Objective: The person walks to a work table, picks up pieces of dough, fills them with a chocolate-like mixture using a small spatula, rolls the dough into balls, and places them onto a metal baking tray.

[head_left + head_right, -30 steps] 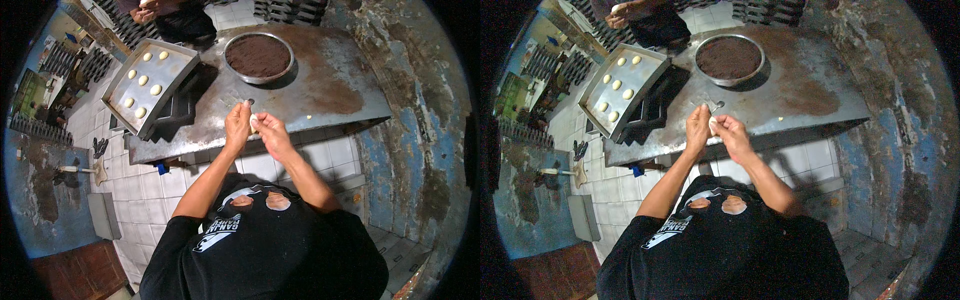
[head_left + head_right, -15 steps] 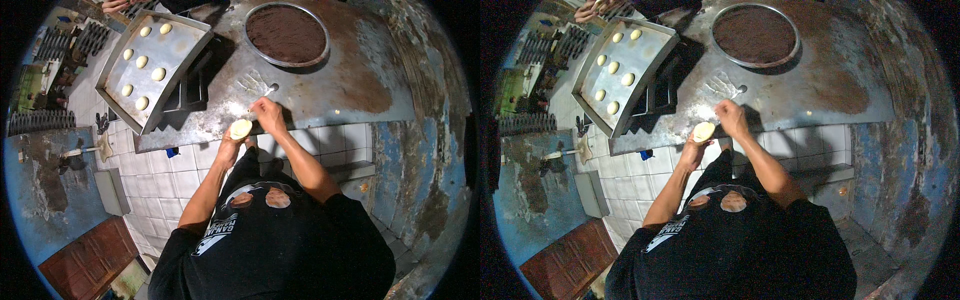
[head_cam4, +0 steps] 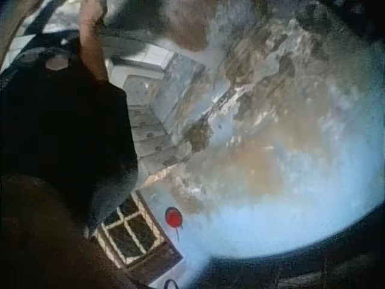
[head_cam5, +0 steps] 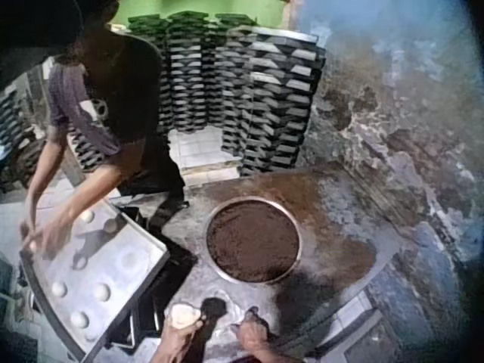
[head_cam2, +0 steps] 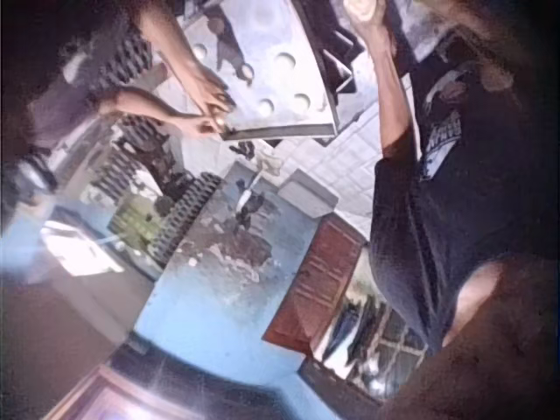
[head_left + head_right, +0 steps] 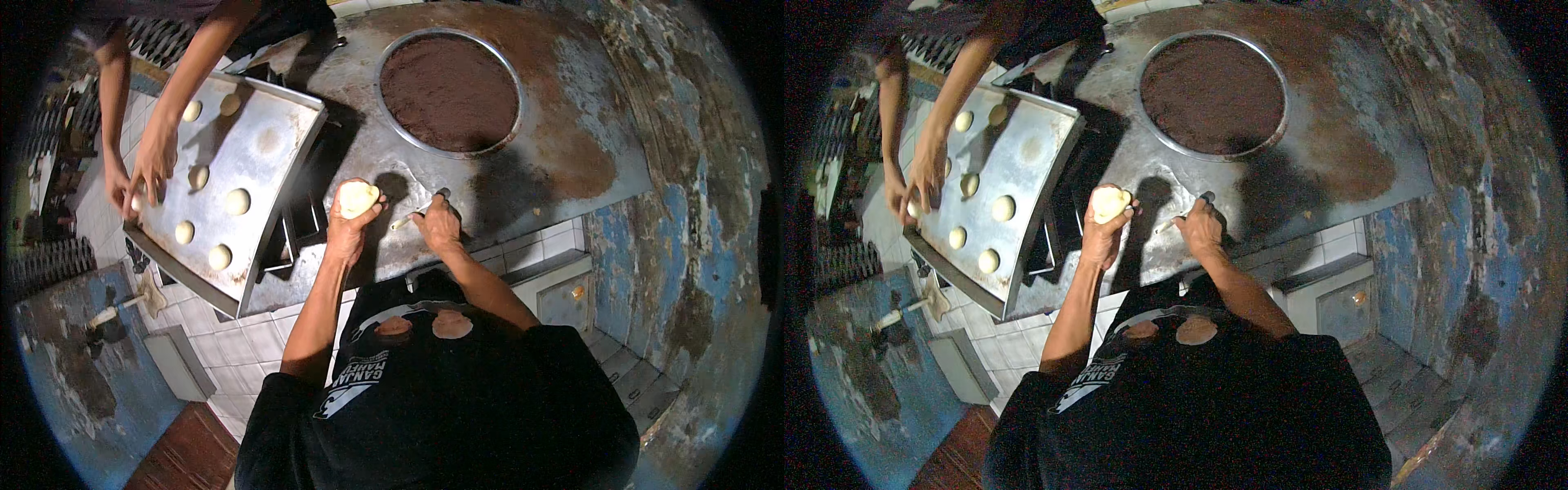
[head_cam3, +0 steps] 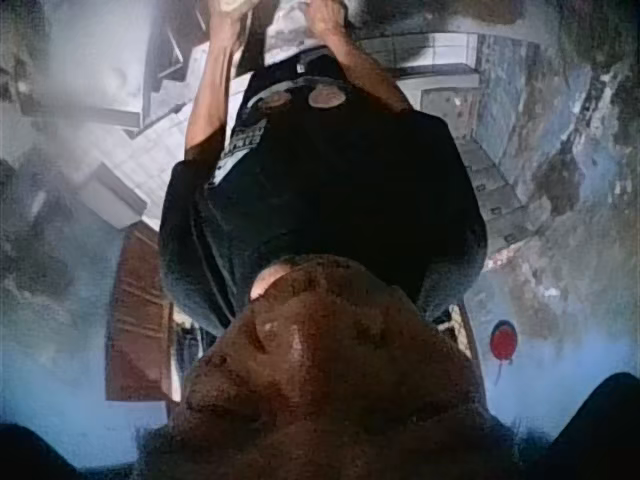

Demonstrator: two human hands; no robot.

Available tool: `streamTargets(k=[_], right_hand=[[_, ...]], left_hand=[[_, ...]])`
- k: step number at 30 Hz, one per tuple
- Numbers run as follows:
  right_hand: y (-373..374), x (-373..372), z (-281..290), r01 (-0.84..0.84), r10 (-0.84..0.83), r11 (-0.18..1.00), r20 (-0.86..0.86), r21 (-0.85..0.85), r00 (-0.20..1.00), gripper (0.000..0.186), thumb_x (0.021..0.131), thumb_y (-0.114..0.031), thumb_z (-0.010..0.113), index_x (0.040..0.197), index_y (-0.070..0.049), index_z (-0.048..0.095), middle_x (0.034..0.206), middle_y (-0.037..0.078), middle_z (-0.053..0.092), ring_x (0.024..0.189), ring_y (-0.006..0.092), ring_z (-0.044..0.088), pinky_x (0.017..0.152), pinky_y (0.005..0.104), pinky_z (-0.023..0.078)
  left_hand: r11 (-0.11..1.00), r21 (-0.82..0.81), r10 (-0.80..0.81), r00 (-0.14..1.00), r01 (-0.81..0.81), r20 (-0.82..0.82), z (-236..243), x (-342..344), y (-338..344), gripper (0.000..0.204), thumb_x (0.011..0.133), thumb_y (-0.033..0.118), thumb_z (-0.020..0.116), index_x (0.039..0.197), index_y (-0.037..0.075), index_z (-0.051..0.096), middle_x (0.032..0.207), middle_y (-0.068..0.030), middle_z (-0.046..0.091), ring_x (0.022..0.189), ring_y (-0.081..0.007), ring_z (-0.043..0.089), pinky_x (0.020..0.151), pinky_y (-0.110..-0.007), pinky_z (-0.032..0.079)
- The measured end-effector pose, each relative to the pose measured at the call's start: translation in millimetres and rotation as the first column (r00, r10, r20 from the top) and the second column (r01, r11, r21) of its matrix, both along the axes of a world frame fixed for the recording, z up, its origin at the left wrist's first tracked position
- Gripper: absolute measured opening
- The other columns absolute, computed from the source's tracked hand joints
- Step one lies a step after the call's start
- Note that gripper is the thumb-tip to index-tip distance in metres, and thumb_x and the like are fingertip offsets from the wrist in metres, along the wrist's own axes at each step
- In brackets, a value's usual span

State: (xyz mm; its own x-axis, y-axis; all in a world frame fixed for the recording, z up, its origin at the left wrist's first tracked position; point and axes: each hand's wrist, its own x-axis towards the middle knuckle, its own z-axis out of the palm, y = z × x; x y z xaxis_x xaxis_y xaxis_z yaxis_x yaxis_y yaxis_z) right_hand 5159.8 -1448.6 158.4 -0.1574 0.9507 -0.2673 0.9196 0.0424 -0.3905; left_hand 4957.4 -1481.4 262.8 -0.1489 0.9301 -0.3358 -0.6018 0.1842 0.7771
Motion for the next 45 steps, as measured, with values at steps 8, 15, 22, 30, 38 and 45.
streamTargets(k=[8, 15, 22, 30, 38, 45], right_hand=[[2.1, 21.2, -16.4, 0.116, -0.121, 0.991, -0.073, -0.066, 0.990, 0.040, 0.090, -0.020, 0.067, 0.113, 0.007, 0.048, 0.096, 0.031, 0.067, 0.093, 0.0472, 0.066, 0.081, 0.0530, 0.052], [-6.2, -6.6, -10.4, -0.007, 0.006, 0.998, 0.008, 0.058, 1.000, 0.034, 0.086, -0.026, 0.069, 0.111, -0.005, 0.058, 0.106, 0.020, 0.062, 0.098, 0.0402, 0.064, 0.081, 0.0491, 0.054], [-20.1, 51.5, -27.2, -0.083, 0.095, 0.981, -0.060, 0.178, 0.994, 0.019, 0.089, -0.010, 0.055, 0.107, -0.004, 0.058, 0.104, 0.023, 0.060, 0.099, 0.0424, 0.064, 0.080, 0.0504, 0.054], [-2.8, 60.9, -20.8, -0.338, 0.338, 0.941, -0.010, -0.002, 0.941, 0.021, 0.090, -0.010, 0.051, 0.107, 0.002, 0.055, 0.112, 0.029, 0.060, 0.103, 0.0440, 0.064, 0.083, 0.0497, 0.055], [35.9, 91.7, 92.9, -0.266, 0.311, 0.949, -0.346, 0.171, 0.885, 0.024, 0.097, -0.019, 0.047, 0.110, -0.004, 0.061, 0.097, 0.025, 0.069, 0.087, 0.0442, 0.067, 0.078, 0.0524, 0.054], [123.6, 65.8, 140.6, -0.407, 0.411, 0.859, 0.057, 0.311, 0.910, 0.024, 0.094, -0.024, 0.051, 0.089, -0.007, 0.067, 0.089, 0.018, 0.069, 0.085, 0.0380, 0.070, 0.074, 0.0511, 0.055]], left_hand=[[0.990, 0.073, -0.086, 0.919, 0.123, -0.384, 13.8, -9.2, 48.1, 0.074, 0.078, -0.012, 0.070, 0.141, 0.011, 0.039, 0.109, -0.0066, 0.062, 0.100, -0.0166, 0.065, 0.091, -0.030, 0.053], [0.989, 0.039, -0.095, 0.825, 0.140, -0.557, 4.0, -10.8, 47.9, 0.049, 0.079, -0.004, 0.078, 0.119, 0.008, 0.053, 0.104, -0.0018, 0.062, 0.096, -0.0106, 0.060, 0.090, -0.025, 0.048], [0.994, 0.080, -0.014, 0.788, 0.080, -0.616, 16.0, 9.9, 5.7, 0.052, 0.079, -0.006, 0.075, 0.125, 0.007, 0.054, 0.106, -0.0034, 0.062, 0.098, -0.0136, 0.062, 0.090, -0.027, 0.051], [0.997, 0.071, 0.037, 0.701, 0.019, -0.712, 23.3, 36.7, -40.1, 0.049, 0.079, 0.001, 0.079, 0.121, 0.005, 0.054, 0.104, -0.0035, 0.062, 0.097, -0.0126, 0.061, 0.088, -0.026, 0.049], [0.991, 0.127, 0.086, 0.535, 0.041, -0.841, -2.6, 37.4, -31.9, 0.045, 0.083, 0.000, 0.075, 0.122, 0.007, 0.054, 0.106, -0.0064, 0.065, 0.098, -0.0152, 0.062, 0.087, -0.028, 0.049], [0.994, 0.093, 0.036, 0.600, 0.064, -0.799, -19.0, 31.3, 34.6, 0.044, 0.084, 0.003, 0.074, 0.123, 0.007, 0.054, 0.104, -0.0101, 0.068, 0.098, -0.0193, 0.065, 0.087, -0.033, 0.051]])
